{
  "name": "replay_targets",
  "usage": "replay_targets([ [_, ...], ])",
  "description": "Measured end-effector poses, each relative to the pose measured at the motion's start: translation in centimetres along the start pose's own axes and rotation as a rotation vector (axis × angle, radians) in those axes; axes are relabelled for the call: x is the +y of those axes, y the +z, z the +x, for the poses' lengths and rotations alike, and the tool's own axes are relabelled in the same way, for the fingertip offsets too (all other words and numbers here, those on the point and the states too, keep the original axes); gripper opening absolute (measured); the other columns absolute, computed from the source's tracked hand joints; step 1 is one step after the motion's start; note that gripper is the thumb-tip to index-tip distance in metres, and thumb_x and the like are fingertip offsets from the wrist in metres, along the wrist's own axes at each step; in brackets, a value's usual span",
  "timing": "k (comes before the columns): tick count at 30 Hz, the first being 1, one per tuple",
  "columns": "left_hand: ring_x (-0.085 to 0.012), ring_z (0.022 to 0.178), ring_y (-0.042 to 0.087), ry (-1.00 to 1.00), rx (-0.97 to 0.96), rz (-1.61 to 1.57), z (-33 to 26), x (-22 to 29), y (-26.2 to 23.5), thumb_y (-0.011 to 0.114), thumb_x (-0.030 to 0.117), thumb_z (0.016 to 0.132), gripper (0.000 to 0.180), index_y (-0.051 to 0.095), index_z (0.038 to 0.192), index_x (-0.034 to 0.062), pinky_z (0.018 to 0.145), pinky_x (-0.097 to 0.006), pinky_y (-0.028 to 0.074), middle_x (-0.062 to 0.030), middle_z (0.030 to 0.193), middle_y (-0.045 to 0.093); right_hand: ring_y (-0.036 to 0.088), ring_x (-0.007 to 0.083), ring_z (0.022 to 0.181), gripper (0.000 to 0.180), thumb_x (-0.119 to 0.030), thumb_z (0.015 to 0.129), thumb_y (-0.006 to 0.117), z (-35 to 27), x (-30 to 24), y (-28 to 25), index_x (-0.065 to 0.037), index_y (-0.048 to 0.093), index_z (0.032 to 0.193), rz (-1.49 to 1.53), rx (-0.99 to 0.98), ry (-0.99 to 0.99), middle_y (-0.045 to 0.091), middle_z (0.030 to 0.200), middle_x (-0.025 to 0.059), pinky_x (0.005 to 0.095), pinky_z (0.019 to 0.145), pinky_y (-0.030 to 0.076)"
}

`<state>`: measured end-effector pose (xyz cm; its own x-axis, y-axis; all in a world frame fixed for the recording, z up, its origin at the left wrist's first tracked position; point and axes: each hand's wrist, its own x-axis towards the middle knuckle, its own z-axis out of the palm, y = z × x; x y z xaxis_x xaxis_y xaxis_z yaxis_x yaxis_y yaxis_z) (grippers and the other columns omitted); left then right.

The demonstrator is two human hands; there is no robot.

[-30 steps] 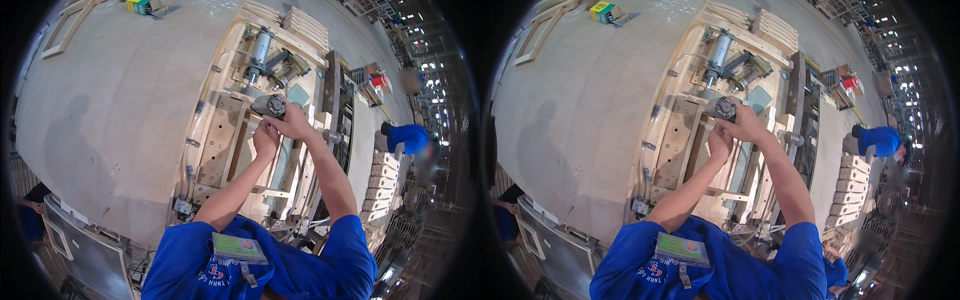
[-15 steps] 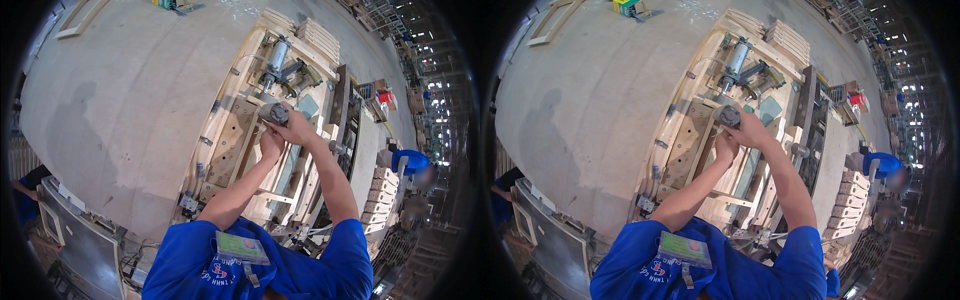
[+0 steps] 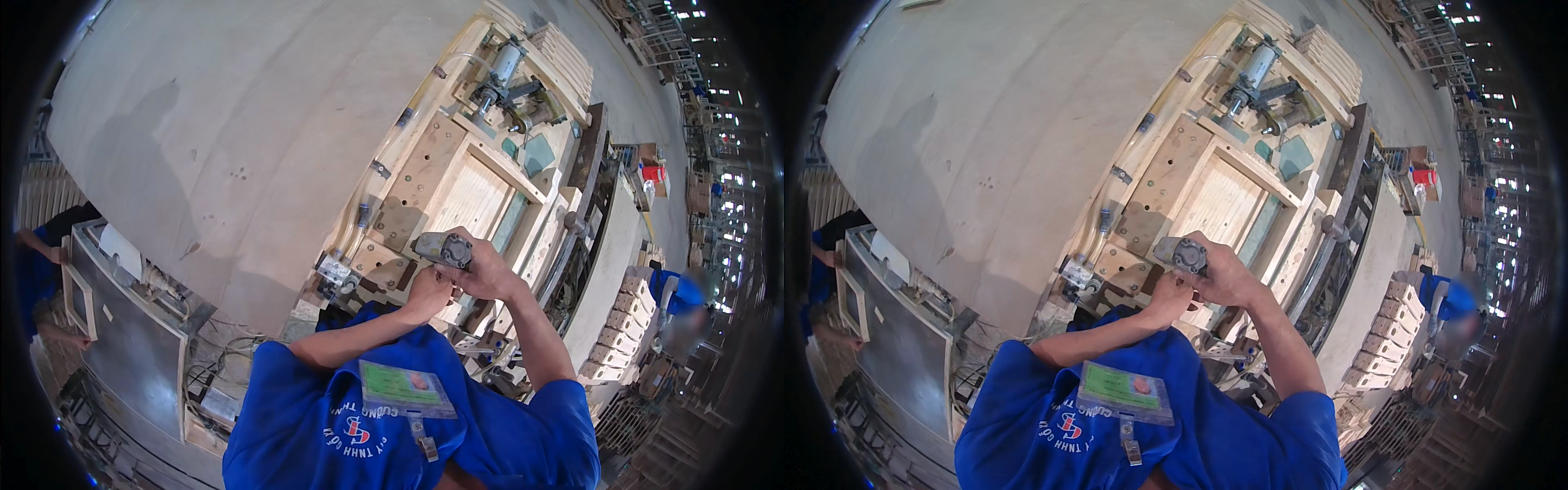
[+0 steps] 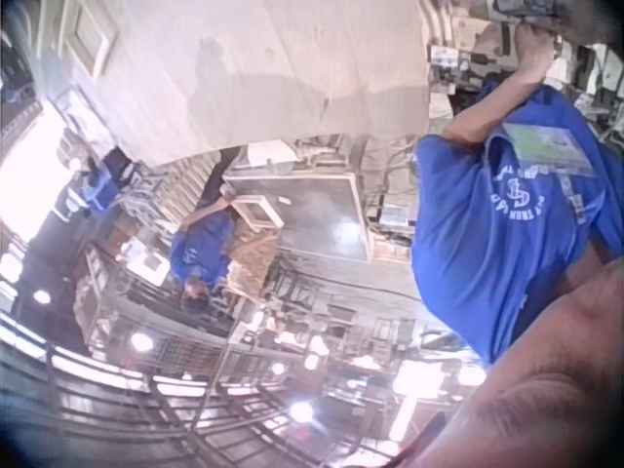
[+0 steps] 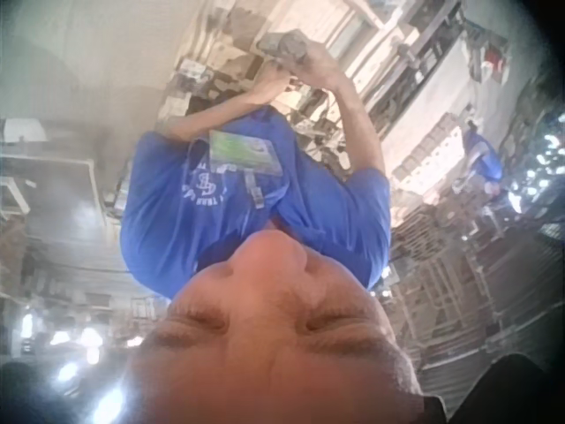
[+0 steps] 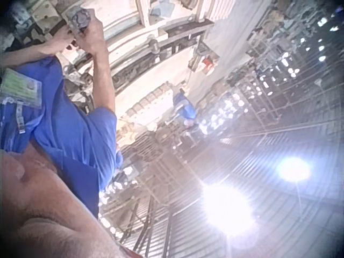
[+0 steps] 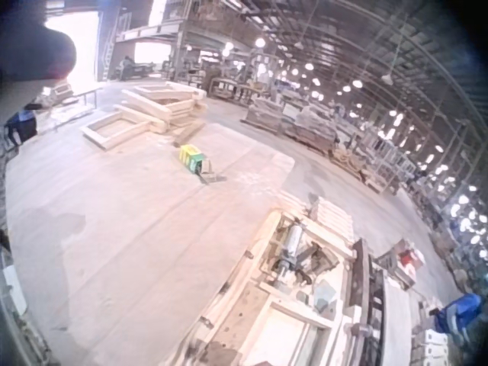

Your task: The person assembles wooden frames by placing pieces into a jig, using a pneumatic nail gun to fasten joints, and moving completed frames aside. The process repeats with multiple frames on a factory workbench.

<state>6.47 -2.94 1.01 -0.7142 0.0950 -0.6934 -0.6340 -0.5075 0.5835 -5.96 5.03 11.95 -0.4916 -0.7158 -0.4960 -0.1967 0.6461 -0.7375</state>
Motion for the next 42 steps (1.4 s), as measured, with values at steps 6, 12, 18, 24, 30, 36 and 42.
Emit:
replay_targets([
  [6, -0.0166, 0.077, 0.069, 0.036, -0.063, -0.01, 0.1, -0.1, -0.6, 0.057, 0.005, 0.101, 0.017, 0.07, 0.105, -0.0038, 0.06, -0.034, 0.054, -0.01, 0.089, 0.072, 0.075, 0.0365, 0.105, 0.051, -0.011, 0.089, 0.084, 0.2, -0.8, 0.5, -0.009, 0.057, 0.132, -0.086, -0.042, 0.091, 0.075, 0.107, 0.0191, 0.0431, 0.089, 0.057],
  [12, -0.0205, 0.087, 0.071, 0.075, -0.077, 0.072, 0.1, -0.1, -0.9, 0.059, 0.006, 0.1, 0.022, 0.069, 0.117, -0.0028, 0.064, -0.036, 0.058, -0.0115, 0.101, 0.073, 0.074, 0.0418, 0.107, 0.055, -0.007, 0.082, 0.085, 0.2, -0.9, 0.6, -0.008, 0.056, 0.128, -0.214, -0.066, 0.064, 0.076, 0.106, 0.0185, 0.0446, 0.093, 0.058],
  [18, -0.0264, 0.077, 0.074, 0.112, -0.085, 0.325, -0.8, -0.2, -1.7, 0.065, 0.02, 0.102, 0.023, 0.076, 0.107, -0.0001, 0.069, -0.039, 0.056, -0.0146, 0.09, 0.077, 0.075, 0.0314, 0.093, 0.037, -0.012, 0.092, 0.08, -2.6, -2.1, 1.0, -0.004, 0.062, 0.123, 0.022, 0.127, 0.136, 0.077, 0.105, 0.0137, 0.0437, 0.084, 0.058],
  [24, -0.0358, 0.091, 0.075, 0.995, 0.279, 0.701, -11.4, 9.8, -6.7, 0.07, 0.018, 0.1, 0.018, 0.076, 0.11, 0.0038, 0.079, -0.042, 0.059, -0.0177, 0.102, 0.078, 0.063, 0.0085, 0.07, 0.025, -0.015, 0.1, 0.075, -16.0, -1.1, -0.3, 0.0, 0.071, 0.119, 0.367, 0.691, 0.448, 0.072, 0.089, 0.0036, 0.0263, 0.061, 0.05],
  [30, -0.0333, 0.088, 0.075, 0.719, 0.242, 0.776, -10.8, 6.2, -11.4, 0.072, 0.016, 0.1, 0.016, 0.076, 0.106, 0.0012, 0.081, -0.041, 0.058, -0.0167, 0.092, 0.076, 0.07, 0.0185, 0.08, 0.035, -0.013, 0.099, 0.075, -28.7, 7.0, -1.5, 0.001, 0.064, 0.129, 0.157, 1.165, 0.709, 0.071, 0.102, 0.0114, 0.0348, 0.066, 0.054],
  [36, -0.0346, 0.09, 0.073, 0.869, 0.165, 1.141, -11.2, 6.9, -6.8, 0.078, 0.024, 0.096, 0.025, 0.076, 0.112, 0.0038, 0.09, -0.044, 0.056, -0.0143, 0.096, 0.077, 0.062, 0.0482, 0.122, 0.062, -0.002, 0.092, 0.068, -35.5, 20.9, -0.2, -0.007, 0.05, 0.151, -0.44, 1.273, 0.914, 0.053, 0.146, 0.0245, 0.0536, 0.097, 0.054],
  [42, -0.0357, 0.106, 0.069, 1.075, -0.12, 1.53, -5.6, 7.5, 0.3, 0.08, 0.028, 0.091, 0.035, 0.075, 0.118, 0.005, 0.094, -0.049, 0.054, -0.0148, 0.113, 0.074, 0.06, 0.0444, 0.127, 0.064, 0.0, 0.092, 0.068, -38.4, 26.5, -0.2, -0.011, 0.052, 0.154, -0.69, 1.361, 0.869, 0.053, 0.149, 0.0188, 0.0519, 0.106, 0.05],
])
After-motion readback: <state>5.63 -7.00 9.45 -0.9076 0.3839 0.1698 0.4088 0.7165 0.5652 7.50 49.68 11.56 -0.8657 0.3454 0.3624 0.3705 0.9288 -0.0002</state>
